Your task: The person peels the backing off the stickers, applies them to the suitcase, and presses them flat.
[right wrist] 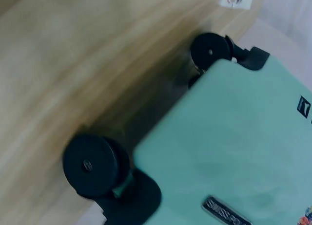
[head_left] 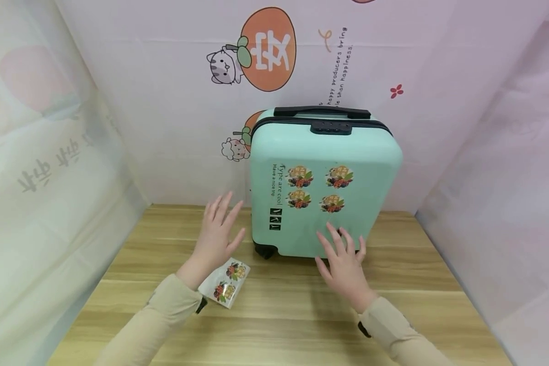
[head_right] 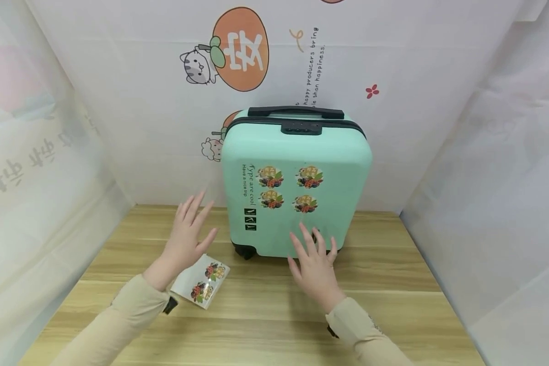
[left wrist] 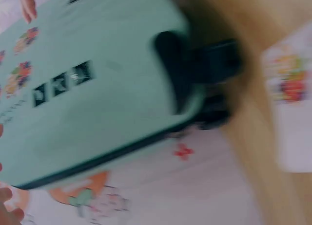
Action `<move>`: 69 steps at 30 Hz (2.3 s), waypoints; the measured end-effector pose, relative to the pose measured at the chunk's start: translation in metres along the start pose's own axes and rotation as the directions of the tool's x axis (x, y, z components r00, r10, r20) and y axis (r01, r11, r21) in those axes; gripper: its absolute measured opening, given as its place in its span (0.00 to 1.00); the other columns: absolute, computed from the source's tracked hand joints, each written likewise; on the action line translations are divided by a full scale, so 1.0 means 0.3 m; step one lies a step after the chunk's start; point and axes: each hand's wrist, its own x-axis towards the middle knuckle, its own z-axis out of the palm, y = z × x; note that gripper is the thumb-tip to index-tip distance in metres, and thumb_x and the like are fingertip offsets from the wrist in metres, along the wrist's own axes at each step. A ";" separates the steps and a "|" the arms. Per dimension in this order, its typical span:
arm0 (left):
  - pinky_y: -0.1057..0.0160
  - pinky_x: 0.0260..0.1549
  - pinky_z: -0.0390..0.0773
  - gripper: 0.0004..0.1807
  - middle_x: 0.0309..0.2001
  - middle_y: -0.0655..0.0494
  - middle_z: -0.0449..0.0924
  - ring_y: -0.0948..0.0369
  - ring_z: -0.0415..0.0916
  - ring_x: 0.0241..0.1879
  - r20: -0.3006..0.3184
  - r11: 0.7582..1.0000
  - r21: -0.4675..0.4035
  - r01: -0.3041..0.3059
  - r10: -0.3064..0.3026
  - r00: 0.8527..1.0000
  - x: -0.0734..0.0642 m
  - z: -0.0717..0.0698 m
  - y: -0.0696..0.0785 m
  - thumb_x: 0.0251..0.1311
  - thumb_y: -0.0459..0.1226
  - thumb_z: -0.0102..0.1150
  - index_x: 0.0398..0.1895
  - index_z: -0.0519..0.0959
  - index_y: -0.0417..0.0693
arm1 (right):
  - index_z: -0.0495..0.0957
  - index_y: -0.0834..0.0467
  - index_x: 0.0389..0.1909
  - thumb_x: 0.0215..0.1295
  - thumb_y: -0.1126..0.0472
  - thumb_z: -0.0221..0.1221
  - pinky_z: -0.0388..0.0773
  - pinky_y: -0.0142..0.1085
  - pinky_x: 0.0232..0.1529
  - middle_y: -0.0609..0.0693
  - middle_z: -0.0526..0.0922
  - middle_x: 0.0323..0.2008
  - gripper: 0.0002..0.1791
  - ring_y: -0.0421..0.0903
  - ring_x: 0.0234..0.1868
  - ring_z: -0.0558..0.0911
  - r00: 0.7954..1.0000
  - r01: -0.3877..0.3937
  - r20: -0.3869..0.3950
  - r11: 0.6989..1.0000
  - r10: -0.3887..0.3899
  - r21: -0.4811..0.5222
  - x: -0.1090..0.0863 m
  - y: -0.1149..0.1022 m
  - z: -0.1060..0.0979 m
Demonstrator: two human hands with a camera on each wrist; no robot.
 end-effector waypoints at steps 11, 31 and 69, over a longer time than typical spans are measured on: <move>0.31 0.64 0.49 0.38 0.73 0.33 0.39 0.33 0.44 0.69 0.404 0.961 0.037 0.275 -0.266 0.875 -0.310 0.104 -0.128 0.60 0.48 0.59 0.70 0.59 0.42 | 0.61 0.50 0.69 0.65 0.48 0.57 0.40 0.69 0.62 0.56 0.50 0.73 0.33 0.63 0.69 0.51 0.966 -0.095 0.245 0.994 0.079 0.056 -0.046 -0.109 0.120; 0.34 0.63 0.53 0.43 0.67 0.23 0.51 0.29 0.48 0.66 0.665 0.895 -0.025 0.445 -0.317 0.676 -0.466 0.173 -0.199 0.44 0.40 0.71 0.63 0.65 0.28 | 0.53 0.42 0.72 0.56 0.35 0.57 0.53 0.53 0.71 0.52 0.48 0.75 0.45 0.53 0.72 0.57 0.707 0.235 0.671 0.969 -0.222 0.073 0.014 -0.367 0.409; 0.37 0.60 0.63 0.41 0.62 0.21 0.59 0.31 0.62 0.60 0.529 0.808 -0.097 0.581 -0.453 0.718 -0.464 0.203 -0.221 0.46 0.32 0.69 0.63 0.62 0.24 | 0.57 0.40 0.71 0.55 0.36 0.56 0.50 0.48 0.73 0.41 0.53 0.73 0.41 0.45 0.73 0.57 0.599 0.223 0.783 0.974 -0.166 0.036 0.028 -0.421 0.468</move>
